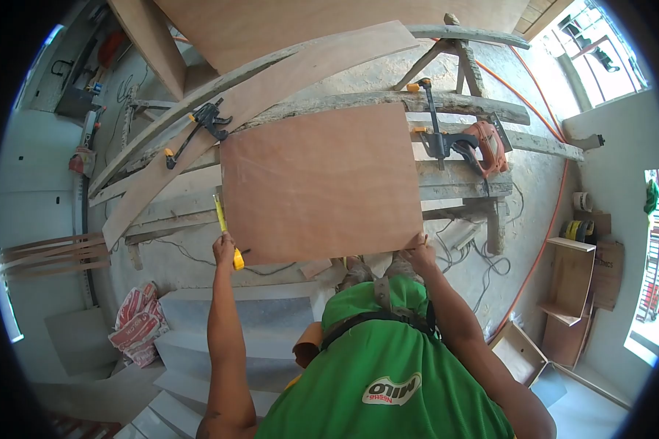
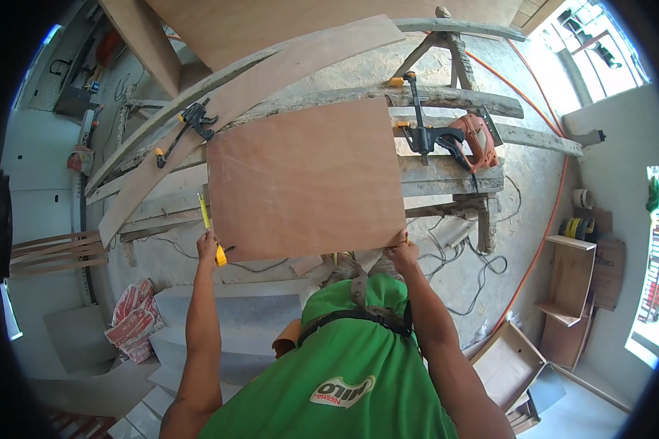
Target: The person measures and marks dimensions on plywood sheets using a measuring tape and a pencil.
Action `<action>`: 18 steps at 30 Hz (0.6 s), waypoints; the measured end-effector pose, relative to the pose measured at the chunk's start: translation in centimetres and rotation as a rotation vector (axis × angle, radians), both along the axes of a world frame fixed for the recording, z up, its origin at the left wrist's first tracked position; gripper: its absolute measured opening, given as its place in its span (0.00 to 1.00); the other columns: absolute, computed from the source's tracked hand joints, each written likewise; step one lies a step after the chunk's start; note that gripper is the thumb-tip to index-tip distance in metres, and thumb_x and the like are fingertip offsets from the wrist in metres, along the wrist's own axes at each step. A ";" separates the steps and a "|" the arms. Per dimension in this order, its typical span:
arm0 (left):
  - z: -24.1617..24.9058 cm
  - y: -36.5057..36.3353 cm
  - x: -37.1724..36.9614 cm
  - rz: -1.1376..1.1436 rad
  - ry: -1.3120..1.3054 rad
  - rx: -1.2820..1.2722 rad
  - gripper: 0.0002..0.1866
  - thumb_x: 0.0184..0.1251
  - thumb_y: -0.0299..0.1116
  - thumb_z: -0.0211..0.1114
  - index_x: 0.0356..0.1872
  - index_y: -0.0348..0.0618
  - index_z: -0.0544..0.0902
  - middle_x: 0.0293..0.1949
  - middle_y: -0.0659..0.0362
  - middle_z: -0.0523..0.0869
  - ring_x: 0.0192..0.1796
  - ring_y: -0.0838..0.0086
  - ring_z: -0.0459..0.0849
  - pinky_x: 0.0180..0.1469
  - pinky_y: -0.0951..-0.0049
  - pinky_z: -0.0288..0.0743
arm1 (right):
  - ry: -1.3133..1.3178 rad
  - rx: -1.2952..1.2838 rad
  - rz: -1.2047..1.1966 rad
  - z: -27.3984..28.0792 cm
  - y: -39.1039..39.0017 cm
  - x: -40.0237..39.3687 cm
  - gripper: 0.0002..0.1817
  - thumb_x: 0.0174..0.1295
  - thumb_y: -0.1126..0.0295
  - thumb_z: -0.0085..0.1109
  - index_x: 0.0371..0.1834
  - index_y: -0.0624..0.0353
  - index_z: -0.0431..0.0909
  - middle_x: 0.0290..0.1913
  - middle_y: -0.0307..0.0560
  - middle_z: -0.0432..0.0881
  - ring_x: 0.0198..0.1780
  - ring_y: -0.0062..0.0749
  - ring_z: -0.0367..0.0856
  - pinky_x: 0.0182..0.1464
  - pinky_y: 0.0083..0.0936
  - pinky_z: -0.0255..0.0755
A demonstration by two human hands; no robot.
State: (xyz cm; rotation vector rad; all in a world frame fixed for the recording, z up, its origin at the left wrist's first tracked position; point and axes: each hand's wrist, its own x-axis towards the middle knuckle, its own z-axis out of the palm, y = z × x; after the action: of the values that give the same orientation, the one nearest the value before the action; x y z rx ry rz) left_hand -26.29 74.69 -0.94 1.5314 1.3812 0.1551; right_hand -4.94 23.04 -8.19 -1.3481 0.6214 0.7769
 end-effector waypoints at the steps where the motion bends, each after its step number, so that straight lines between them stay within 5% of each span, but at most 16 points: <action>1: -0.2 0.7 -0.2 -0.014 0.030 -0.006 0.21 0.73 0.47 0.51 0.25 0.41 0.73 0.22 0.61 0.75 0.27 0.76 0.76 0.31 0.72 0.71 | 0.001 -0.004 0.000 0.2 0.1 0.2 0.26 0.71 0.54 0.45 0.59 0.69 0.62 0.48 0.58 0.77 0.48 0.51 0.80 0.48 0.43 0.80; 3: -0.1 1.5 -0.4 -0.037 0.061 -0.018 0.22 0.73 0.47 0.51 0.24 0.40 0.74 0.22 0.60 0.76 0.29 0.75 0.76 0.34 0.71 0.71 | 0.185 0.023 -0.134 1.8 0.4 0.9 0.26 0.72 0.56 0.44 0.59 0.69 0.62 0.49 0.58 0.77 0.49 0.52 0.80 0.49 0.42 0.80; 10: -0.8 4.9 -0.3 -0.144 0.240 0.194 0.23 0.72 0.47 0.52 0.28 0.35 0.79 0.26 0.55 0.81 0.32 0.68 0.78 0.40 0.67 0.71 | 0.225 0.064 -0.157 3.9 0.1 1.1 0.29 0.70 0.54 0.47 0.60 0.69 0.60 0.49 0.58 0.79 0.47 0.50 0.82 0.49 0.43 0.78; 12: -1.6 6.1 -0.1 -0.158 0.271 0.208 0.23 0.72 0.47 0.52 0.28 0.35 0.79 0.27 0.54 0.81 0.33 0.67 0.79 0.41 0.66 0.71 | -0.465 -0.447 0.787 4.5 -0.3 0.5 0.34 0.63 0.53 0.58 0.62 0.66 0.59 0.47 0.53 0.82 0.46 0.42 0.84 0.49 0.36 0.78; 16: -2.6 6.7 0.1 -0.187 0.262 0.053 0.22 0.73 0.49 0.52 0.30 0.39 0.77 0.25 0.59 0.76 0.24 0.72 0.78 0.28 0.70 0.73 | -0.272 -0.376 0.653 3.4 -0.1 0.3 0.37 0.56 0.55 0.66 0.62 0.62 0.59 0.45 0.46 0.84 0.46 0.35 0.84 0.48 0.29 0.77; 18: -2.5 6.3 0.8 -0.120 0.218 -0.090 0.22 0.72 0.51 0.52 0.31 0.39 0.77 0.26 0.58 0.76 0.22 0.70 0.79 0.25 0.69 0.75 | -0.436 -0.616 0.870 2.9 -0.3 0.3 0.36 0.55 0.57 0.67 0.60 0.61 0.59 0.46 0.45 0.84 0.46 0.37 0.85 0.46 0.30 0.78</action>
State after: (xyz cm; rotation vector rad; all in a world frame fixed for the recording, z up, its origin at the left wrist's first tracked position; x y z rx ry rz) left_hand -25.48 81.01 -3.43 1.5864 1.4400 -0.1510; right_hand -4.63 22.78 -5.28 -2.3352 -0.1392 0.9565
